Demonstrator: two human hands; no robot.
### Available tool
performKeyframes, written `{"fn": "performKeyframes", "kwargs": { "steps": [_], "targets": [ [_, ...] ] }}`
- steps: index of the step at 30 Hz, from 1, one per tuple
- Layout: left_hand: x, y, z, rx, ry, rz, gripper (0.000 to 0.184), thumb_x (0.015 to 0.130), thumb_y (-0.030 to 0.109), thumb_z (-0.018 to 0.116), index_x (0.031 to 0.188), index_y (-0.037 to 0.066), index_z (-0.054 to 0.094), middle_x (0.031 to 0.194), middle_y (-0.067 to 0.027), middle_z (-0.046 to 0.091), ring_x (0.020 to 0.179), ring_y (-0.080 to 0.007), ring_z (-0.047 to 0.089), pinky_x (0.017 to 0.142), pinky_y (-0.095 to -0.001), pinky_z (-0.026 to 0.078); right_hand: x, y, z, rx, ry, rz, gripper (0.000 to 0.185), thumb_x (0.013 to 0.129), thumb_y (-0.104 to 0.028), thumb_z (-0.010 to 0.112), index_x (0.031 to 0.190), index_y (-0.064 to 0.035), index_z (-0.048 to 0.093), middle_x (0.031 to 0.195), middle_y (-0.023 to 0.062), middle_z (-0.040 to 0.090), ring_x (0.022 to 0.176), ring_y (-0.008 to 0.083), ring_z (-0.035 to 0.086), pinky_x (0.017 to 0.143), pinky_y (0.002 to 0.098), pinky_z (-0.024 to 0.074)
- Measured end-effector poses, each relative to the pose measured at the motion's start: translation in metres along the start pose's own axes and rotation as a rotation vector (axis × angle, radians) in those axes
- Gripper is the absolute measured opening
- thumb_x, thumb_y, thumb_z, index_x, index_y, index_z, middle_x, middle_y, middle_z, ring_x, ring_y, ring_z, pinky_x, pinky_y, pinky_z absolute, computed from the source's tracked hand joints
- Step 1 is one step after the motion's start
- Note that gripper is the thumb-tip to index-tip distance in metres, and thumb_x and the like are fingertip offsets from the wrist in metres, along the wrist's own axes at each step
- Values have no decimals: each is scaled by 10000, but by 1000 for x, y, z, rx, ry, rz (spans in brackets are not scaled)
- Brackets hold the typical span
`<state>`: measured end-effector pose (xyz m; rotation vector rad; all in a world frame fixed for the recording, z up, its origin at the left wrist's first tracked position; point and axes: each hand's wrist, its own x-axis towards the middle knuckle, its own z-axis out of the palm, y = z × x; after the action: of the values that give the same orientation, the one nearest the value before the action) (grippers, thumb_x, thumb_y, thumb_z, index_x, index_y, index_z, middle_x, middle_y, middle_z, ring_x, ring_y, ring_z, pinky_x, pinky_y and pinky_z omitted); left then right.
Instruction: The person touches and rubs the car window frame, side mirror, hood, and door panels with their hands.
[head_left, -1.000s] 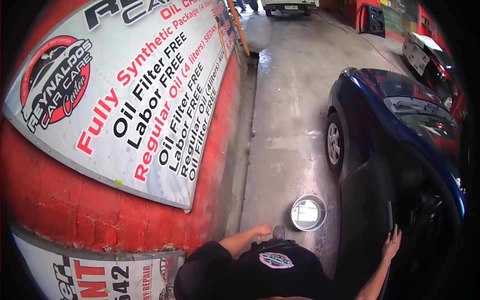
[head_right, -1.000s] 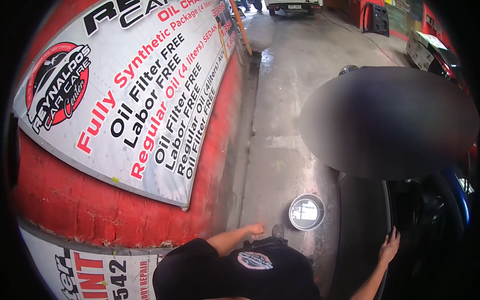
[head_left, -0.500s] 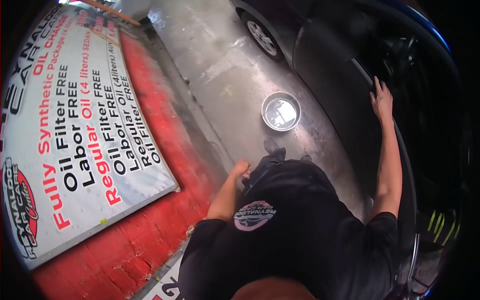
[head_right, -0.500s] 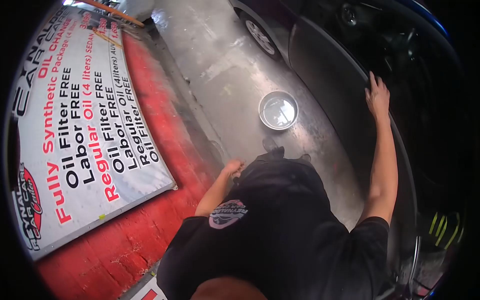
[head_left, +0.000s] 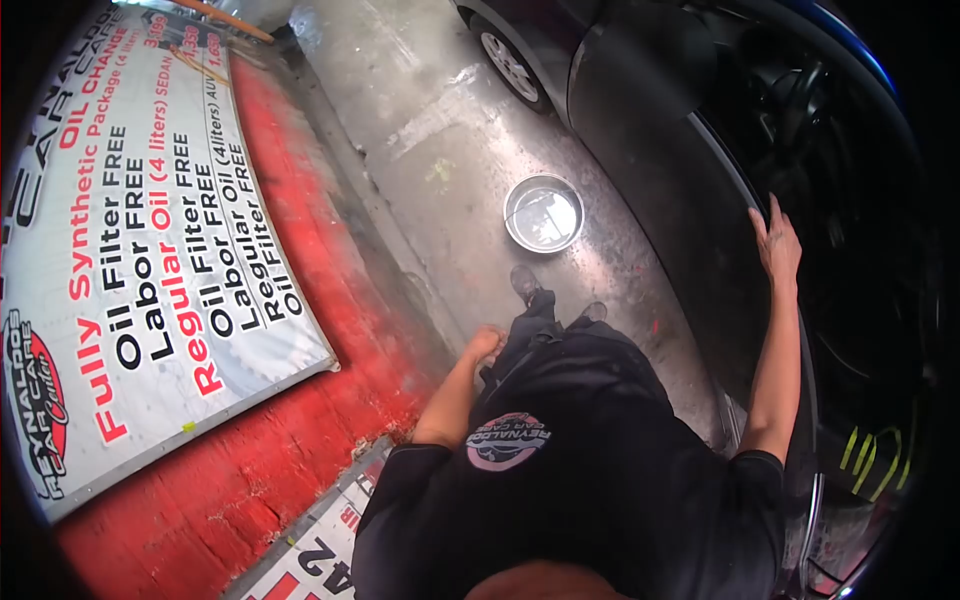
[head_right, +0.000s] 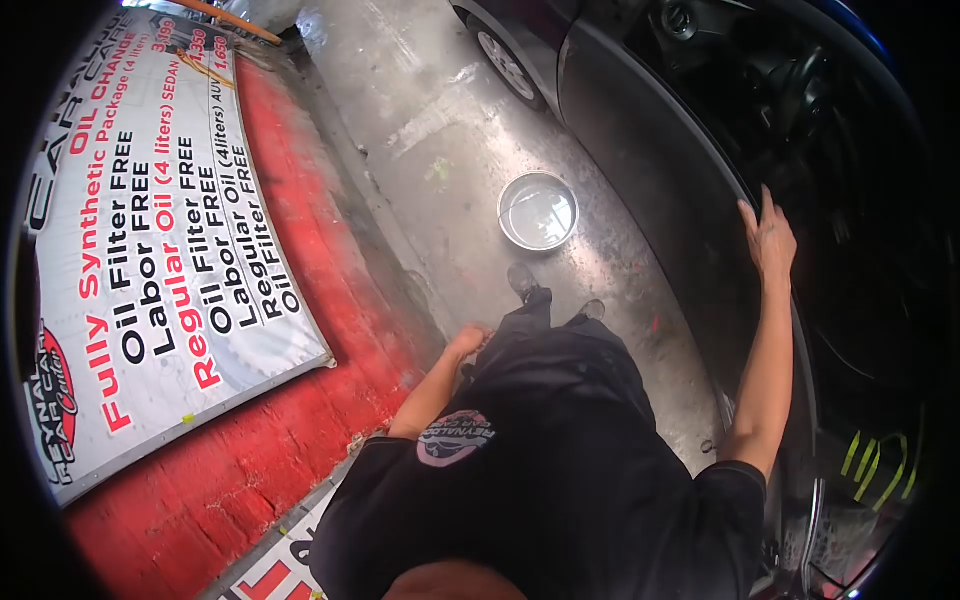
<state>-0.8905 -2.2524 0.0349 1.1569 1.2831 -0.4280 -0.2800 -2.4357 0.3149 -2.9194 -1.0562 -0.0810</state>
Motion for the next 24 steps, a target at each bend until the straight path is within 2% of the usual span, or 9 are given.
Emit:
{"fn": "performKeyframes", "kwargs": {
  "steps": [2, 5, 7, 9, 10, 12, 14, 19, 24],
  "targets": [
    [-3, 6, 4, -52, 37, -43, 255, 998, 252, 594, 957, 35, 721, 732, -58, 659, 598, -174, 618, 504, -343, 516, -28, 23, -3, -1, 22, 82, 616, 1058, -556, 452, 1487, -123, 539, 1259, 214, 674, 1117, 409, 660, 918, 492, 538],
    [-21, 29, 14, -22, 103, -64, 254, 994, 260, 601, 926, 46, 721, 727, -52, 661, 600, -177, 622, 511, -360, 529, -78, 97, 13, -26, 103, 169, 540, 1080, -485, 437, 1460, -121, 561, 1290, 186, 672, 1124, 395, 662, 935, 472, 531],
    [-15, 27, 20, 45, 71, -20, 261, 990, 274, 611, 915, 47, 718, 735, -59, 668, 607, -184, 629, 510, -368, 530, -117, 164, 35, -217, 163, 63, 514, 1089, -477, 421, 1396, -116, 619, 1276, 166, 689, 1134, 385, 664, 947, 459, 527],
    [6, 15, 24, 109, 38, 23, 270, 986, 288, 621, 904, 49, 716, 743, -67, 675, 614, -190, 636, 509, -375, 532, -136, 172, 17, 2, 134, 341, 501, 1095, -470, 412, 1317, -108, 677, 1237, 157, 714, 1136, 358, 673, 927, 455, 541],
    [24, 7, 25, 171, -24, 79, 283, 980, 299, 631, 898, 40, 712, 746, -73, 679, 611, -199, 639, 503, -379, 528, -141, 172, 15, -41, 174, 372, 498, 1096, -479, 410, 1237, -116, 721, 1166, 135, 739, 1100, 336, 688, 893, 448, 555],
    [30, 18, 35, 239, -91, 127, 297, 973, 310, 642, 892, 32, 708, 749, -78, 682, 608, -208, 642, 497, -382, 524, -140, 166, 11, -98, 142, 390, 497, 1094, -487, 411, 1224, -123, 723, 1149, 120, 744, 1082, 330, 692, 877, 449, 559],
    [19, 57, 46, 239, 29, 20, 317, 976, 329, 636, 924, 23, 704, 756, -82, 683, 606, -217, 648, 486, -383, 515, -138, 167, 13, -167, 155, 382, 493, 1086, -506, 421, 1178, -138, 736, 1102, 90, 752, 1021, 332, 705, 840, 458, 567],
    [34, 90, 68, 123, 8, 94, 365, 1015, 372, 611, 983, 17, 689, 762, -72, 675, 613, -193, 649, 500, -369, 538, -142, 174, 19, -173, 176, 395, 487, 1080, -511, 437, 1156, -145, 748, 1086, 87, 757, 989, 325, 717, 813, 459, 577],
    [14, 112, 89, 181, -32, 141, 351, 1032, 350, 605, 993, 10, 685, 781, -68, 670, 610, -182, 637, 511, -362, 546, -138, 169, 15, -151, 172, 414, 494, 1082, -517, 424, 1165, -153, 748, 1090, 75, 757, 1001, 317, 716, 823, 444, 579]
  ]
}}
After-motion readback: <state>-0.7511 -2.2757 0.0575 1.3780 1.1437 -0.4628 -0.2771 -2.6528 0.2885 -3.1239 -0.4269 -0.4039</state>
